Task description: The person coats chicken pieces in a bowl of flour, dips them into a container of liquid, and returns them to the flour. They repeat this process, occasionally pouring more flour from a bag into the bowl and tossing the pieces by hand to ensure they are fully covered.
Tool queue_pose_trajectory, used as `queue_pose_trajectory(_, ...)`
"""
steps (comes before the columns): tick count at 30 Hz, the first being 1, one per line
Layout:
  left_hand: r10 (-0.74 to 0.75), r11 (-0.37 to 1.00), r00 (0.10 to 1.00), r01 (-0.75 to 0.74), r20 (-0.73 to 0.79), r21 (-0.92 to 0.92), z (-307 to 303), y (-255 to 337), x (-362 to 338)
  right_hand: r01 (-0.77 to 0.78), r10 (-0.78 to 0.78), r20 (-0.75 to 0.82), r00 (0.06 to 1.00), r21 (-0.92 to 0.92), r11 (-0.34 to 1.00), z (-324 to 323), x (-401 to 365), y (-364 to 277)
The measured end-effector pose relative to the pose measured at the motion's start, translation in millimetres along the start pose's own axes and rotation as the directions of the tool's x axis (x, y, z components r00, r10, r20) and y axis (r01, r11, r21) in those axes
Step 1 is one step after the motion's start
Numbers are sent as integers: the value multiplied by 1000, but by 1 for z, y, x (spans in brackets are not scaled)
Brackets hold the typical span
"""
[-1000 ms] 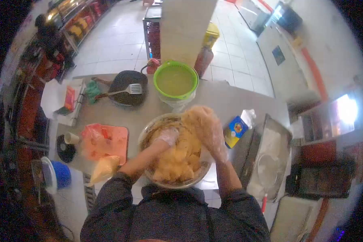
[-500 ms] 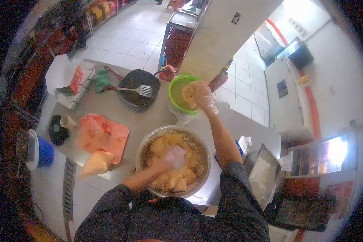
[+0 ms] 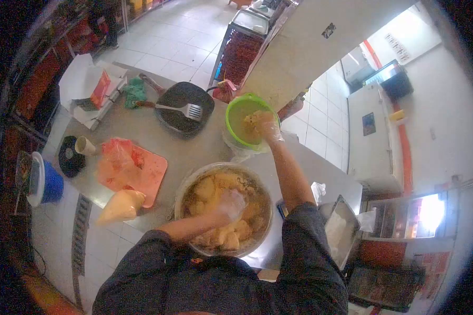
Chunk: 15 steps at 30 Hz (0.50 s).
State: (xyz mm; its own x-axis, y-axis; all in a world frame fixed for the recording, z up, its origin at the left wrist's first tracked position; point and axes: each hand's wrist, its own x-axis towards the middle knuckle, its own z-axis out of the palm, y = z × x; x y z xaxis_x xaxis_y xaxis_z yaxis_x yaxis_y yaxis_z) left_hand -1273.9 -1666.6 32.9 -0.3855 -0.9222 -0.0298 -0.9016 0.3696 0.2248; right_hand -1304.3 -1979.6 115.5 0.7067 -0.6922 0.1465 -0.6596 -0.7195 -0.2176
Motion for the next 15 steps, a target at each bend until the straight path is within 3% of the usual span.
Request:
queue_pose_trajectory(1, 27, 999, 995, -25, 100, -22, -13, -2, 0, 105, -108, -27, 994, -90, 990, 5, 1, 4)
queue_pose_trajectory(2, 27, 999, 994, -25, 102, -21, -17, -3, 4, 207, -218, -44, 975, -181, 962, 9, 1, 9)
queue_pose_trajectory(3, 24, 999, 981, -18, 193, -33, -21, -3, 10, 207, -218, -44, 975, -179, 962, 12, 3, 13)
queue_pose_trajectory(5, 16, 999, 960, -5, 279, -41, -42, -7, 18, 199, -135, 193, 972, -367, 909, -12, 8, -17)
queue_pose_trajectory(7, -40, 981, 889, 122, 456, -151, -72, -8, 20, 115, -89, 98, 991, -311, 943, -3, 6, -16)
queue_pose_trajectory(8, -44, 981, 890, 124, 454, -149, -57, 0, 23, 30, -29, 9, 1000, -244, 969, 0, 5, -15)
queue_pose_trajectory(9, -123, 990, 929, 140, 349, -24, -27, 13, 23, 31, -30, 7, 1000, -242, 970, 2, 4, -13)
queue_pose_trajectory(10, -187, 981, 955, 168, 230, 100, -8, 18, 26, 166, -173, -3, 985, -282, 945, 0, 5, -11)
queue_pose_trajectory(11, -191, 980, 955, 171, 229, 103, -4, 16, 31, 294, -313, -7, 950, -323, 900, 2, 6, -7)
queue_pose_trajectory(12, -126, 991, 940, 103, 318, 89, 0, 16, 35, 296, -315, -7, 949, -320, 900, 5, 10, -4)
queue_pose_trajectory(14, -56, 997, 912, 30, 406, 70, 3, 16, 35, 116, -72, 153, 986, -303, 946, 19, 18, 8)
queue_pose_trajectory(15, -43, 996, 925, 8, 377, 93, 4, 17, 33, 110, -67, 150, 986, -303, 946, 25, 17, 12)
